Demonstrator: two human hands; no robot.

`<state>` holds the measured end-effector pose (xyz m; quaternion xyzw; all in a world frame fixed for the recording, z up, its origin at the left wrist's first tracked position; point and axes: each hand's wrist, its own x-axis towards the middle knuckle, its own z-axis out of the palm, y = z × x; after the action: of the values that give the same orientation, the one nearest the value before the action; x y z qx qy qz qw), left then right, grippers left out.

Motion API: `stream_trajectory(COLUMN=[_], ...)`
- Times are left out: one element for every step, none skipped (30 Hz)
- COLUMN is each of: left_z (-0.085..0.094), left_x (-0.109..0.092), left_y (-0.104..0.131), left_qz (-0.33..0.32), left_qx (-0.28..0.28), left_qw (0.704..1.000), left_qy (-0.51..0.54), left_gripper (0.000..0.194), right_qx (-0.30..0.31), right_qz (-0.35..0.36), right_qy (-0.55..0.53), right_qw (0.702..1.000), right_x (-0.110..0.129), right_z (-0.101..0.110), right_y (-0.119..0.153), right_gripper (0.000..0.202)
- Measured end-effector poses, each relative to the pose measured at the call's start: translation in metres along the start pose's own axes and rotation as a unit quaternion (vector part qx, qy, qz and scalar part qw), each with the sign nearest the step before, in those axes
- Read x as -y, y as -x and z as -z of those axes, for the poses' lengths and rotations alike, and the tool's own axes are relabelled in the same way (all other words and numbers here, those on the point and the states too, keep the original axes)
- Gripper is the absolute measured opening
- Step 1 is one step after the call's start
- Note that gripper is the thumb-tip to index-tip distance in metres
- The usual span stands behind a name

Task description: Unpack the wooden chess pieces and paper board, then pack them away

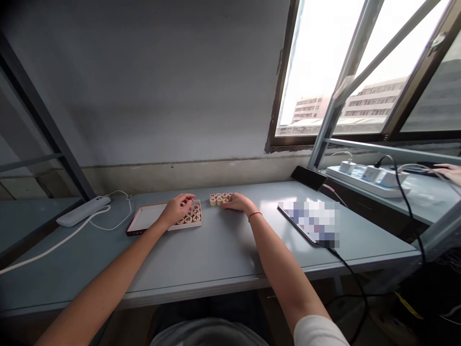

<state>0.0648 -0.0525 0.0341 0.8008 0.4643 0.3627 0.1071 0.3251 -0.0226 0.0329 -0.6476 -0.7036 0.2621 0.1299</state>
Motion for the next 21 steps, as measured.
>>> stream_trajectory(left_z=[0.000, -0.001, -0.001, -0.002, -0.002, -0.002, -0.002, -0.002, -0.002, -0.002, -0.002, -0.002, -0.002, -0.002, -0.001, -0.001, -0.002, -0.002, -0.003, -0.004, -0.005], left_x=[0.002, 0.004, 0.005, 0.006, 0.007, 0.007, 0.008, 0.009, 0.010, 0.011, 0.011, 0.012, 0.012, 0.012, 0.012, 0.011, 0.010, 0.010, 0.009, 0.008, 0.008], left_y=[0.000, 0.000, 0.000, 0.000, 0.000, 0.000, 0.000, 0.000, 0.000, -0.001, -0.001, -0.001, -0.001, -0.001, 0.000, 0.000, 0.000, 0.000, -0.001, -0.001, -0.002], left_qz=[-0.002, -0.002, -0.002, -0.002, -0.001, 0.000, 0.002, 0.004, 0.005, 0.006, 0.006, 0.004, 0.001, -0.002, -0.004, -0.005, -0.005, -0.003, -0.001, 0.001, 0.001], left_qx=[0.001, 0.001, 0.002, 0.003, 0.004, 0.005, 0.007, 0.009, 0.012, 0.017, 0.024, 0.032, 0.040, 0.047, 0.054, 0.064, 0.077, 0.095, 0.113, 0.129, 0.140], left_qw=[1.000, 1.000, 1.000, 1.000, 1.000, 1.000, 1.000, 0.999, 0.999, 0.999, 0.998, 0.997, 0.995, 0.994, 0.992, 0.990, 0.988, 0.986, 0.984, 0.982, 0.981], left_qy=[-0.004, -0.007, -0.009, -0.011, -0.014, -0.019, -0.024, -0.031, -0.039, -0.049, -0.061, -0.075, -0.090, -0.103, -0.116, -0.124, -0.130, -0.134, -0.136, -0.137, -0.137], left_gripper=[0.028, 0.028, 0.028, 0.028, 0.028, 0.028, 0.028, 0.028, 0.028, 0.029, 0.030, 0.031, 0.032, 0.033, 0.034, 0.034, 0.034, 0.035, 0.036, 0.037, 0.036], right_qx=[-0.012, -0.023, -0.031, -0.040, -0.046, -0.049, -0.052, -0.055, -0.055, -0.054, -0.051, -0.047, -0.042, -0.035, -0.030, -0.026, -0.021, -0.015, -0.010, -0.005, -0.002], right_qz=[0.001, 0.003, 0.003, 0.004, 0.004, 0.003, 0.003, 0.004, 0.005, 0.006, 0.008, 0.008, 0.013, 0.024, 0.043, 0.070, 0.103, 0.135, 0.164, 0.187, 0.206], right_qy=[0.021, 0.037, 0.048, 0.058, 0.064, 0.066, 0.068, 0.069, 0.070, 0.069, 0.067, 0.067, 0.061, 0.046, 0.021, -0.013, -0.048, -0.077, -0.093, -0.090, -0.076], right_qw=[1.000, 0.999, 0.998, 0.998, 0.997, 0.997, 0.996, 0.996, 0.996, 0.996, 0.996, 0.997, 0.997, 0.998, 0.998, 0.997, 0.993, 0.988, 0.982, 0.978, 0.976], right_x=[0.002, 0.003, 0.004, 0.004, 0.004, 0.003, 0.003, 0.002, 0.001, 0.001, 0.001, 0.002, 0.004, 0.007, 0.012, 0.017, 0.024, 0.030, 0.036, 0.042, 0.046], right_z=[-0.002, -0.003, -0.005, -0.007, -0.008, -0.009, -0.009, -0.009, -0.008, -0.007, -0.005, -0.003, -0.002, -0.001, -0.002, -0.004, -0.008, -0.013, -0.020, -0.026, -0.033], right_y=[-0.001, -0.002, -0.003, -0.004, -0.006, -0.007, -0.007, -0.008, -0.008, -0.007, -0.006, -0.004, -0.003, -0.001, 0.000, 0.001, 0.002, 0.002, 0.002, 0.000, -0.001], right_gripper=[0.025, 0.022, 0.020, 0.018, 0.017, 0.016, 0.016, 0.016, 0.016, 0.016, 0.017, 0.017, 0.017, 0.017, 0.016, 0.014, 0.016, 0.024, 0.035, 0.047, 0.055])
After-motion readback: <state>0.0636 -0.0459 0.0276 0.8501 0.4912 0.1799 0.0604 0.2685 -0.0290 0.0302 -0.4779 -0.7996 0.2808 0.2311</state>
